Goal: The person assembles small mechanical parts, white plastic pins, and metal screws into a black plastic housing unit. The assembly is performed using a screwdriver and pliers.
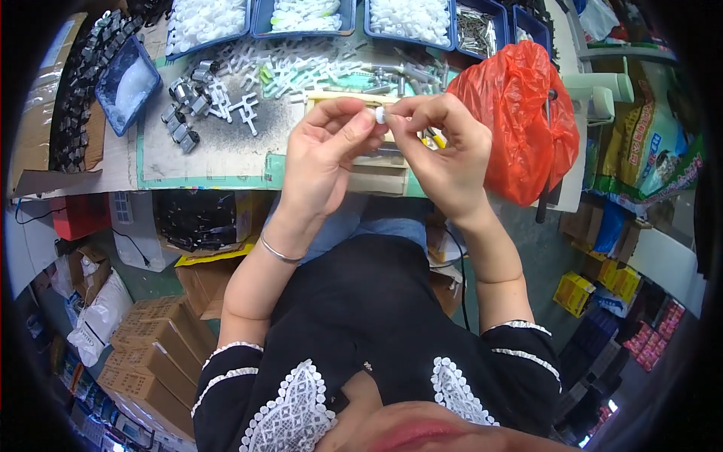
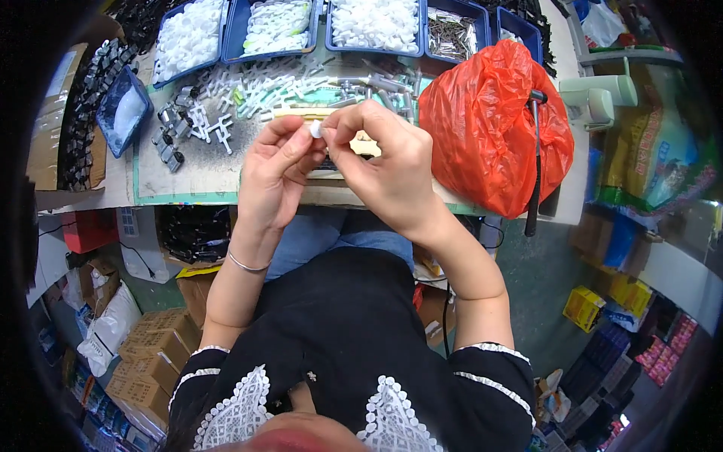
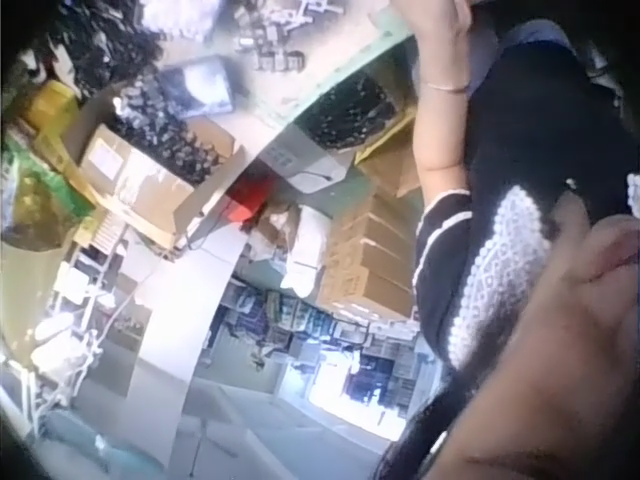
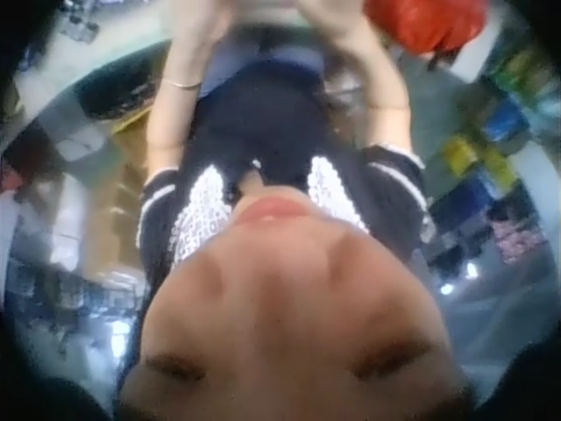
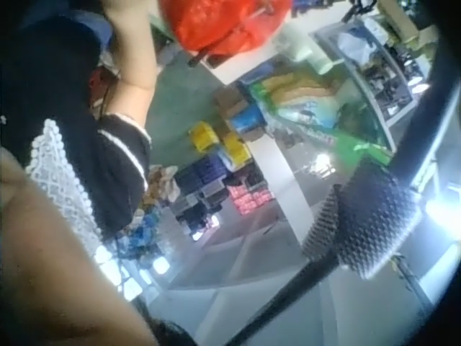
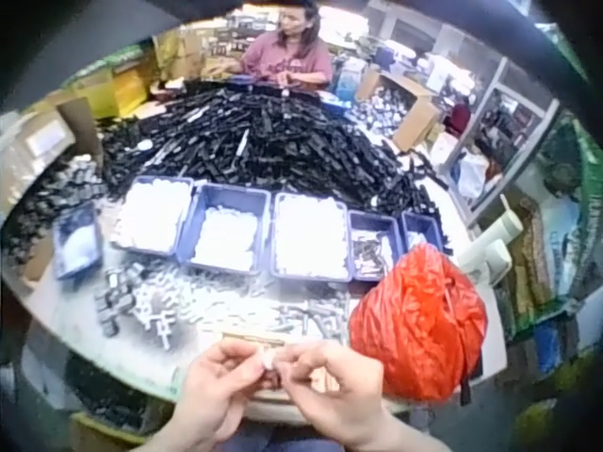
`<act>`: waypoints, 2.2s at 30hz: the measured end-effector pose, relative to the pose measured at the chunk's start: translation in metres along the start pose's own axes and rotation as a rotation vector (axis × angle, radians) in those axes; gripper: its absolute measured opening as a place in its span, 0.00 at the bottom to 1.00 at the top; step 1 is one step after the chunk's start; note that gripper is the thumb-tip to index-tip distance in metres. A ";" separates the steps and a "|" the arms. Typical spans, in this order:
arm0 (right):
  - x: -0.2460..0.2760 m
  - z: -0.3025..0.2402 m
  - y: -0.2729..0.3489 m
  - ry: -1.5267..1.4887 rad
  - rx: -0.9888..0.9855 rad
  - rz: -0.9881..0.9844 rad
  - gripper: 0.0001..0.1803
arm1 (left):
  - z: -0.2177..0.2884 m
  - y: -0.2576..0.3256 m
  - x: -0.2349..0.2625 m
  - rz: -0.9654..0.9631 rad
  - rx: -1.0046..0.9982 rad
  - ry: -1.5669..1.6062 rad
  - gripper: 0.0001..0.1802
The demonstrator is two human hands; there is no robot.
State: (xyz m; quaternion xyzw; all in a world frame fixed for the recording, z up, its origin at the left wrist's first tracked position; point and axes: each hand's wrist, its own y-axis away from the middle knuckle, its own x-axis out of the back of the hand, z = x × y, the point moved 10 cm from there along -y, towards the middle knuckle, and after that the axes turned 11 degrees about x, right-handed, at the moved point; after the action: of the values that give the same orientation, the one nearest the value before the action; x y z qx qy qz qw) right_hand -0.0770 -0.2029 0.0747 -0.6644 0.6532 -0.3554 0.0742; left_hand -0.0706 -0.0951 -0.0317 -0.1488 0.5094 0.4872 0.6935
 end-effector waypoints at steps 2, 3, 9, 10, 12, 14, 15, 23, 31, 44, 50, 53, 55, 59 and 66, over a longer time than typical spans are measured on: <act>-0.002 0.012 0.011 -0.052 -0.107 -0.003 0.05 | 0.013 0.014 0.002 0.130 -0.199 -0.283 0.08; -0.003 0.020 0.019 -0.103 -0.210 -0.006 0.04 | 0.029 0.029 -0.001 0.255 -0.402 -0.568 0.09; -0.028 0.037 0.063 -0.273 -0.569 -0.272 0.06 | 0.009 0.085 -0.042 -0.155 -1.018 -1.626 0.12; -0.029 0.027 0.051 -0.101 -0.358 -0.330 0.05 | 0.006 0.091 -0.047 -0.205 -1.124 -1.693 0.11; -0.037 0.011 0.045 0.123 -0.099 -0.380 0.05 | -0.002 0.098 -0.047 -0.279 -1.220 -1.791 0.08; -0.044 0.011 0.040 0.282 0.041 -0.382 0.06 | 0.006 0.089 -0.040 -0.225 -1.167 -1.804 0.08; -0.048 0.007 0.037 0.443 0.187 -0.382 0.06 | 0.011 0.082 -0.035 -0.171 -1.118 -1.815 0.09; -0.070 0.021 0.034 0.614 0.349 -0.477 0.08 | 0.024 0.058 -0.013 -0.057 -0.982 -1.878 0.13; 0.018 0.043 -0.026 0.488 0.062 -0.145 0.09 | 0.018 0.046 -0.023 0.017 -1.026 -2.006 0.07; 0.064 0.189 -0.072 1.292 -0.061 -0.624 0.07 | 0.107 0.006 -0.059 0.208 -0.990 -1.979 0.06; 0.057 0.203 -0.078 1.353 -0.188 -0.775 0.10 | 0.138 -0.093 -0.042 0.289 -0.863 -2.104 0.07; 0.063 0.197 -0.078 1.299 -0.161 -0.705 0.11 | 0.126 -0.129 -0.040 0.291 -0.814 -2.268 0.07; 0.072 0.196 -0.077 1.260 -0.155 -0.635 0.10 | 0.117 -0.146 -0.035 0.274 -0.737 -2.355 0.07; 0.068 0.195 -0.079 1.097 -0.090 -0.570 0.08 | 0.117 -0.156 -0.033 0.300 -0.685 -2.380 0.07; 0.095 0.184 -0.082 0.991 -0.059 -0.338 0.07 | 0.148 -0.142 -0.029 0.287 -0.729 -1.948 0.09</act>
State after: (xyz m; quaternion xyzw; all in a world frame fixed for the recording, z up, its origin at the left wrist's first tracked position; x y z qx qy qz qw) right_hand 0.0842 -0.3461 0.0207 -0.5145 0.5035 -0.6156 -0.3207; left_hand 0.1299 -0.0748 0.0159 0.1694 -0.4335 0.5980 0.6525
